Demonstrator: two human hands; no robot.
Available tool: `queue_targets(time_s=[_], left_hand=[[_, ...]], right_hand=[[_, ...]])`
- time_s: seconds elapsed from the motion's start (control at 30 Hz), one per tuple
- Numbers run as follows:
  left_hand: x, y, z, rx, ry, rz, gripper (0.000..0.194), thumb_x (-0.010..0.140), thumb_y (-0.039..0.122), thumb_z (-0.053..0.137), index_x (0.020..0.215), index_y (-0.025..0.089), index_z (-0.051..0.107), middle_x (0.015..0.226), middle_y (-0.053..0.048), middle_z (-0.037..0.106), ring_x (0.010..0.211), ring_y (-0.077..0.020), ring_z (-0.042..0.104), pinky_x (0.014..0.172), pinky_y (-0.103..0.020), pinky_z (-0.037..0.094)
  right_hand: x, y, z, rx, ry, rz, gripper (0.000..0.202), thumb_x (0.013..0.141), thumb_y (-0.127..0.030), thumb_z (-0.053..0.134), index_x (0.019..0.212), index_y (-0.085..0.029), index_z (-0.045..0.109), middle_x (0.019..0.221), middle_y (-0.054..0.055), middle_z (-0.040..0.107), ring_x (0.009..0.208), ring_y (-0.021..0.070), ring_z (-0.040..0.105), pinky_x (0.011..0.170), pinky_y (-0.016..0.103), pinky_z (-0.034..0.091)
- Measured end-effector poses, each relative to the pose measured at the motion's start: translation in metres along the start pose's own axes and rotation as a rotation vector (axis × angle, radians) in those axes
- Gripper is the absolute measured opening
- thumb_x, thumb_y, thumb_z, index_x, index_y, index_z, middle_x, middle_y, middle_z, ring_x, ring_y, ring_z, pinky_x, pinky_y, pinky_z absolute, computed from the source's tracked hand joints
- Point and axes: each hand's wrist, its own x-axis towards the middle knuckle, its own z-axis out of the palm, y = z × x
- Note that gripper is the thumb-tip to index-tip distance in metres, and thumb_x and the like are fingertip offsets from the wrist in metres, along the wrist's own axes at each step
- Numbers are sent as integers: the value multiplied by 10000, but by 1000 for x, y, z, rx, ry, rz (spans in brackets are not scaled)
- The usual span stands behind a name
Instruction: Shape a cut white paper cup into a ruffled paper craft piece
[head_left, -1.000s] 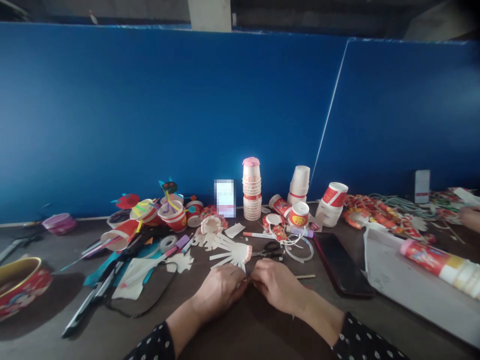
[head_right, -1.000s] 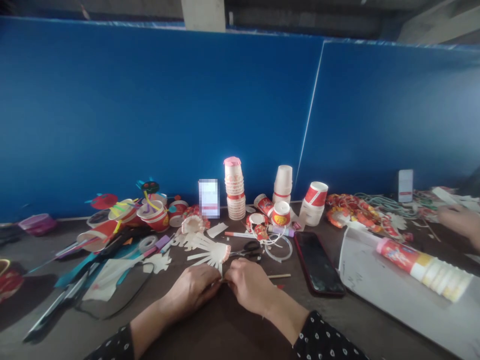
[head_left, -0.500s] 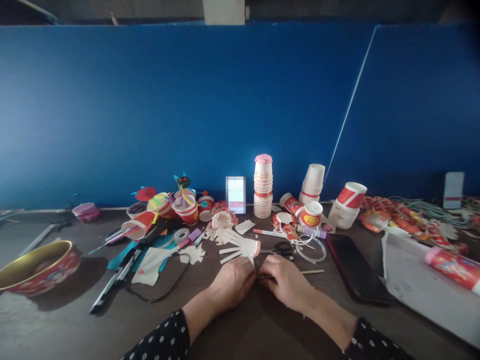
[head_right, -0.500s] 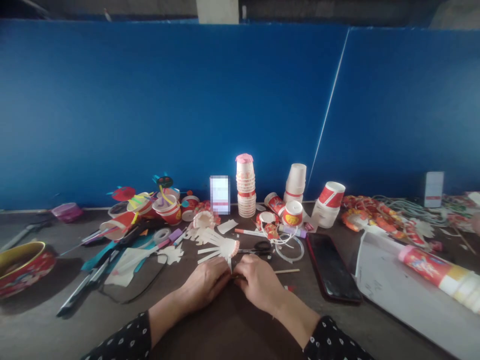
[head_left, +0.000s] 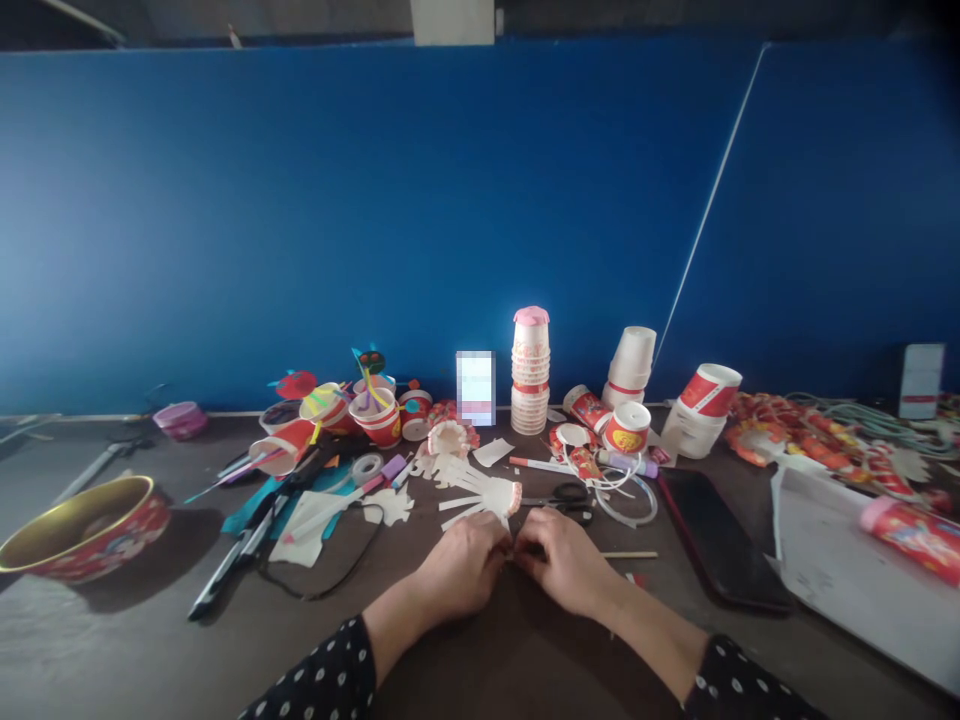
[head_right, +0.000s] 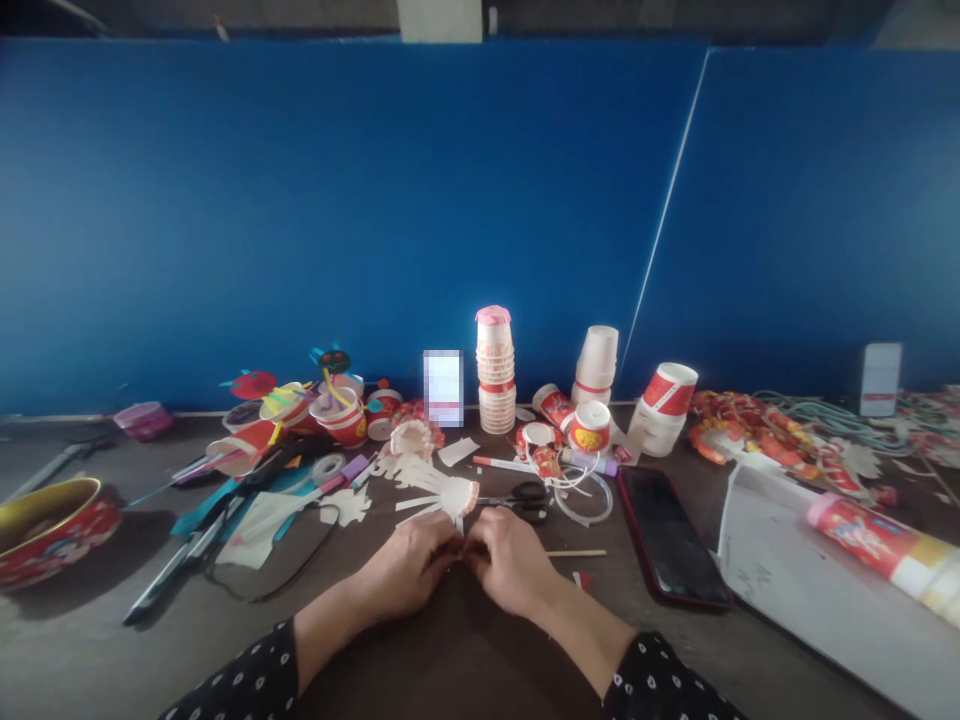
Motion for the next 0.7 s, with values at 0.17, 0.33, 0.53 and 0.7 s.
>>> queue_targets(time_s=[0.17, 0.33, 0.53, 0.7], left_hand=[[-1, -1, 2, -49, 56, 34, 67, 718, 97, 541, 717, 164, 547, 746, -23, 575, 707, -159, 527, 642, -236, 407], [0, -1, 6, -47, 71, 34, 103, 718, 68, 521, 670, 159, 530, 724, -26, 570, 696, -156, 527, 637, -234, 403], [-1, -1, 6, -65, 62, -6, 98, 701, 60, 539, 688, 157, 549, 736, -28, 581, 708, -160, 536, 641, -236, 407], [-1, 1, 4, -73, 61, -44, 100, 686, 53, 561, 695, 152, 571, 741, -33, 602, 703, -161, 546, 635, -236, 410]], right_hand=[[1, -1, 0, 4, 4, 28, 86, 717, -103, 611, 705, -185, 632, 801, 17, 620, 801, 162, 553, 715, 253, 402], [1, 0, -1, 3, -14, 51, 101, 713, -91, 596, 704, -186, 630, 798, 17, 614, 800, 163, 549, 708, 250, 399], [2, 0, 1, 19, -5, 57, 105, 714, -94, 585, 698, -187, 632, 795, 14, 617, 797, 159, 548, 713, 250, 393], [3, -2, 2, -11, 8, 63, 114, 694, -83, 579, 676, -185, 627, 774, 17, 623, 775, 162, 547, 700, 253, 392]])
